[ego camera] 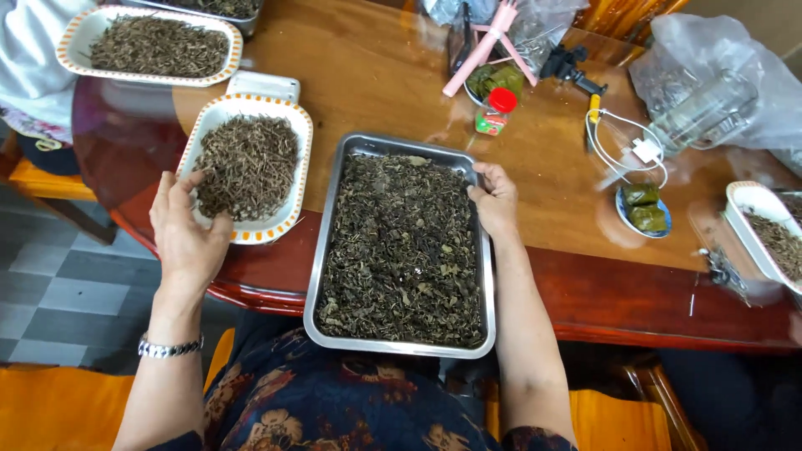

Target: The person sits at a table and uses both hands to sort through a large metal tray filled with dried dark leaves. They pick up small handfuls, separate the leaves, and transfer portions into a white rectangular dish with an orange patterned rim. The process is repetitive, focusing on separating the material by hand.

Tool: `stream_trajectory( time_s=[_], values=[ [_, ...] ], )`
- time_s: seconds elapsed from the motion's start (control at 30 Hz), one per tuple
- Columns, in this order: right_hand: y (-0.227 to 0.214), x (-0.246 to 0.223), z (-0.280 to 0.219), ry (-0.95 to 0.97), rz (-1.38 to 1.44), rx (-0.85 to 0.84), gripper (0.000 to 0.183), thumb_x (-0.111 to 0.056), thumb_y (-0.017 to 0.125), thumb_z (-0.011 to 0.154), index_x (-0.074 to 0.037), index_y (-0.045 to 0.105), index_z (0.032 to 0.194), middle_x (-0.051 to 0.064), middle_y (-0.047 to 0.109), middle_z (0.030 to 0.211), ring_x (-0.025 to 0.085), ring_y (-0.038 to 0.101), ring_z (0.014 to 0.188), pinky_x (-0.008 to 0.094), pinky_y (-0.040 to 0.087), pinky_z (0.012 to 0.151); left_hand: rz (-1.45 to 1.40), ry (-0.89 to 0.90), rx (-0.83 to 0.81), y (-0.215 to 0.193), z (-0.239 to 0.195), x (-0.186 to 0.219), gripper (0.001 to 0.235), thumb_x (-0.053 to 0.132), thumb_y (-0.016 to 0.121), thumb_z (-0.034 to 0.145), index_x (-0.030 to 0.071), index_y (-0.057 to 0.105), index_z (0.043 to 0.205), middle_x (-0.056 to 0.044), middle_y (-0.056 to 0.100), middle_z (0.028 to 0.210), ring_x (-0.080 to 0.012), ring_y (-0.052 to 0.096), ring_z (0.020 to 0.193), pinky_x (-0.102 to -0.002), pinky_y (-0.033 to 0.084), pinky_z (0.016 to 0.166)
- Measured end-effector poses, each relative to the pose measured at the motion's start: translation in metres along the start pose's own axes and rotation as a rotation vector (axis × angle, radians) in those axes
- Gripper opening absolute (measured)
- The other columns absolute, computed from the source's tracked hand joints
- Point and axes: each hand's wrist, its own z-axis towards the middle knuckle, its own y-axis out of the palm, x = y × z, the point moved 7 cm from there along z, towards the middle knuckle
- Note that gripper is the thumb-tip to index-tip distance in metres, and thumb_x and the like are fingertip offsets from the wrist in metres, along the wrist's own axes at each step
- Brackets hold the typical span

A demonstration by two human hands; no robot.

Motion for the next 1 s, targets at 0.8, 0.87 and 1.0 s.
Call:
stream_trajectory(
  time_s=[0.8, 0.87, 1.0],
  values=[
    [-0.009, -0.012, -0.006, 0.054, -0.294, 0.043, 0.02, -0.028, 0.077, 0.091, -0.025, 0.078, 0.111, 0.008, 0.074, 0.112, 0.03, 0.068, 0.113, 0.043, 0.052, 0.097, 0.398, 0.535, -0.732, 0.158, -0.005, 0.184, 0.064, 0.042, 0.076, 0.085, 0.024, 0.057, 0.144, -0.018, 0.044, 0.154, -0.0363, 0.032, 0.151, -0.06, 0.018, 0.123],
    [-0.007, -0.004, -0.001, 0.062, -0.284, 0.066, 0.02, -0.028, 0.076, 0.092, -0.025, 0.078, 0.112, 0.009, 0.074, 0.112, 0.031, 0.069, 0.112, 0.044, 0.053, 0.096, 0.413, 0.553, -0.754, 0.171, -0.009, 0.191, 0.065, 0.042, 0.076, 0.085, 0.025, 0.057, 0.144, -0.018, 0.043, 0.154, -0.0367, 0.032, 0.151, -0.061, 0.016, 0.122],
    [-0.001, 0.012, 0.003, 0.087, -0.239, 0.107, 0.017, -0.03, 0.067, 0.098, -0.023, 0.078, 0.11, 0.014, 0.075, 0.109, 0.035, 0.069, 0.11, 0.046, 0.053, 0.094, 0.408, 0.566, -0.909, 0.167, -0.019, 0.231, 0.048, 0.028, 0.07, 0.092, 0.02, 0.064, 0.139, -0.018, 0.048, 0.154, -0.036, 0.034, 0.151, -0.06, 0.015, 0.123]
  ],
)
